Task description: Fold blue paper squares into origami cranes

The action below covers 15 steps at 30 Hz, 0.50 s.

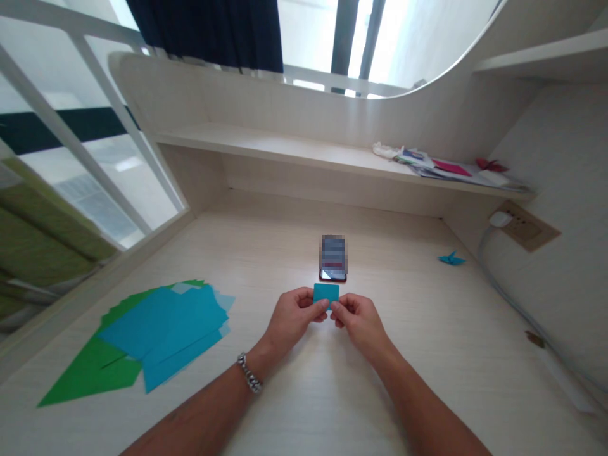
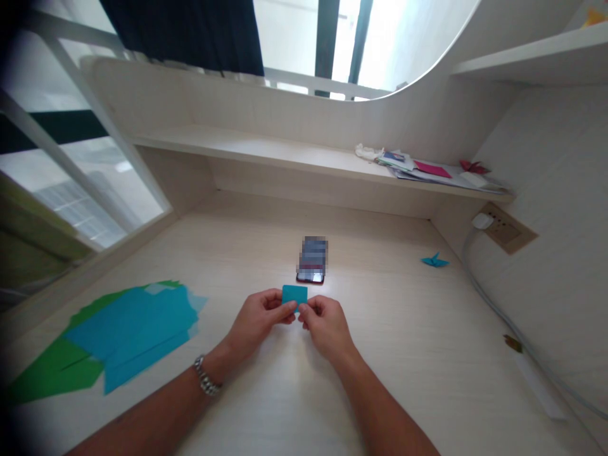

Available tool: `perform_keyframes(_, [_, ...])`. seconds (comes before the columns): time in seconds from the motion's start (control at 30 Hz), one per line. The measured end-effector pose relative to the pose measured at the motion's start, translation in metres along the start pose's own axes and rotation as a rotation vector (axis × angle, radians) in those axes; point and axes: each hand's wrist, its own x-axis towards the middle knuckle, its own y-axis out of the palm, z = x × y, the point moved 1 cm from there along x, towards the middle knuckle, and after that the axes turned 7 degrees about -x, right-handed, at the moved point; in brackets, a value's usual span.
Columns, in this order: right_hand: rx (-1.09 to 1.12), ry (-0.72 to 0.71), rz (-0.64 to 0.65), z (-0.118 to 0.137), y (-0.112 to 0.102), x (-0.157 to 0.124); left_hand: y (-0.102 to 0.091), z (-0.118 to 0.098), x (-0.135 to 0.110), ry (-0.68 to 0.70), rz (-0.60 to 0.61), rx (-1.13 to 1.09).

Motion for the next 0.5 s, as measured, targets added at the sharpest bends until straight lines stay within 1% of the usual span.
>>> perform_keyframes(0.1, [0.008,0.004,0.003,-0.0017,0.0020,0.0000,-0.0021,0.0016,0.0009,0.048,-0.016,0.068])
perform_keyframes(0.23, [-0.055,0.001,0.058,-0.0036,0.0040,0.0010,-0.0039,0.0030,0.0014,0.078,-0.028,0.083])
perform_keyframes(0.33, [-0.137,-0.027,0.025,-0.0042,0.0024,0.0017,-0.0019,0.0003,0.0009,0.051,-0.023,0.032])
perform_keyframes(0.43, [-0.163,-0.040,-0.010,-0.0044,0.0004,0.0015,0.0010,-0.0015,0.0003,-0.001,-0.006,-0.027])
perform_keyframes(0.5, [-0.180,-0.050,-0.017,-0.0038,0.0000,0.0007,0.0020,-0.0010,0.0000,-0.011,0.012,-0.041])
